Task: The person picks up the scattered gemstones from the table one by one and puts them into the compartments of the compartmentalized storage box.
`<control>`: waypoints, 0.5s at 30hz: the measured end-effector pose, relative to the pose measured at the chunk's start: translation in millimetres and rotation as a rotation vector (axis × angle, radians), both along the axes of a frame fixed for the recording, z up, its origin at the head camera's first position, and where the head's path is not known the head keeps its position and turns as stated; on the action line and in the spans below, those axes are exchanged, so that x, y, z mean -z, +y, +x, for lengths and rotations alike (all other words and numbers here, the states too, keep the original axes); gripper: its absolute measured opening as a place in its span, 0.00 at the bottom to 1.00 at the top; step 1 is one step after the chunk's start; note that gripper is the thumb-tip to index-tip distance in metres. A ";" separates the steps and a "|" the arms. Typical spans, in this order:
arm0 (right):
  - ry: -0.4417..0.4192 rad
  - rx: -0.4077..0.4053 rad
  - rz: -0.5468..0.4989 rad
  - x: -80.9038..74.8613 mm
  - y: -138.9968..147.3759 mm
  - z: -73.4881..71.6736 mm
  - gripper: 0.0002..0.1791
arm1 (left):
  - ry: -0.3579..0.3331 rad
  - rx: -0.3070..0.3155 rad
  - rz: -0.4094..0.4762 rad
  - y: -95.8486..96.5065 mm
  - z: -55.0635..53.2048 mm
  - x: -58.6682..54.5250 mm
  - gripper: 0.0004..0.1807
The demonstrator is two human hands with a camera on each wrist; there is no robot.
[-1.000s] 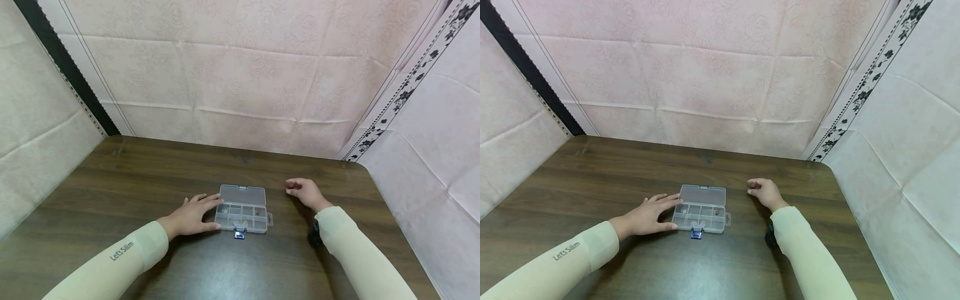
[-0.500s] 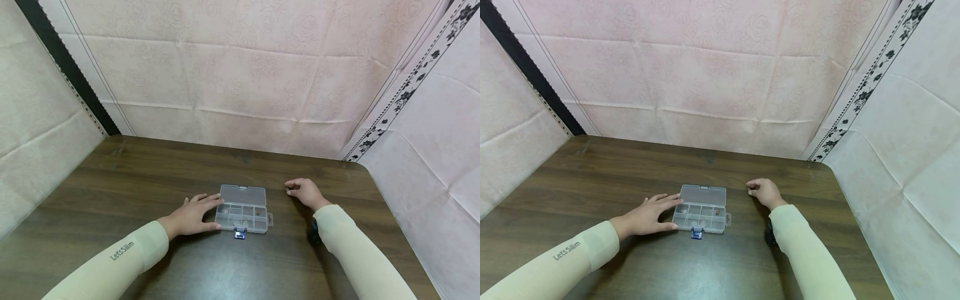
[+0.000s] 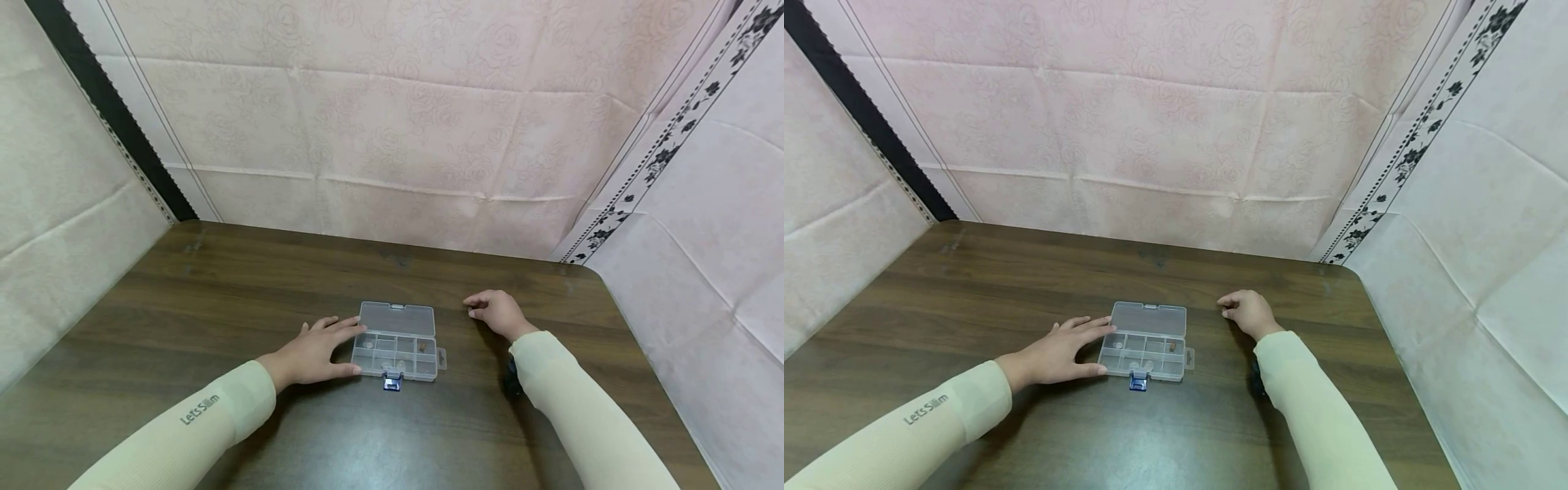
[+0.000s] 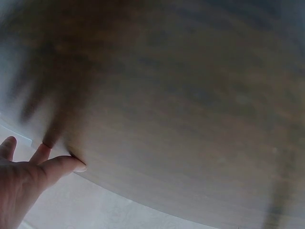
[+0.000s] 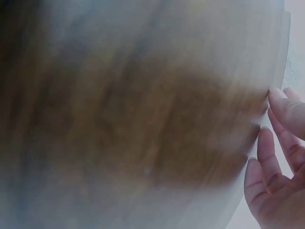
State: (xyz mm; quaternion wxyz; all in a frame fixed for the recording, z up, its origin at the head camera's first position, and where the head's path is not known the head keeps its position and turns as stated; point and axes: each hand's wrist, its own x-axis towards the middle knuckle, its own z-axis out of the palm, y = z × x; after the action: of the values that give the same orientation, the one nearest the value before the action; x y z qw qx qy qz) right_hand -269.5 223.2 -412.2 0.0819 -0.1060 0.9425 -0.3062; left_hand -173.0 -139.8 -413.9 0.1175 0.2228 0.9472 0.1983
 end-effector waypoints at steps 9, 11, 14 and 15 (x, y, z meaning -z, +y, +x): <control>0.021 -0.009 -0.005 -1.7 -0.2 1.4 0.12 | 0.002 0.000 -0.002 0.7 0.5 -1.4 0.41; 0.012 -0.001 -0.007 -0.4 -0.5 -0.2 0.12 | 0.001 -0.001 -0.003 0.8 0.7 -1.8 0.41; 0.017 -0.003 0.008 2.9 -0.3 -3.0 0.12 | -0.002 -0.002 -0.001 0.8 0.9 -2.1 0.41; 0.019 -0.004 0.013 3.5 -0.4 -3.4 0.12 | -0.001 -0.002 -0.001 0.8 0.9 -2.1 0.41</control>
State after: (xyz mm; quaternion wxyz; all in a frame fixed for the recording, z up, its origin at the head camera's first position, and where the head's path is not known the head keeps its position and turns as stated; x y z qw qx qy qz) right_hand -272.9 222.8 -415.8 0.0742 -0.1104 0.9450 -0.2987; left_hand -172.1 -139.0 -411.8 0.1181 0.2218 0.9474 0.1983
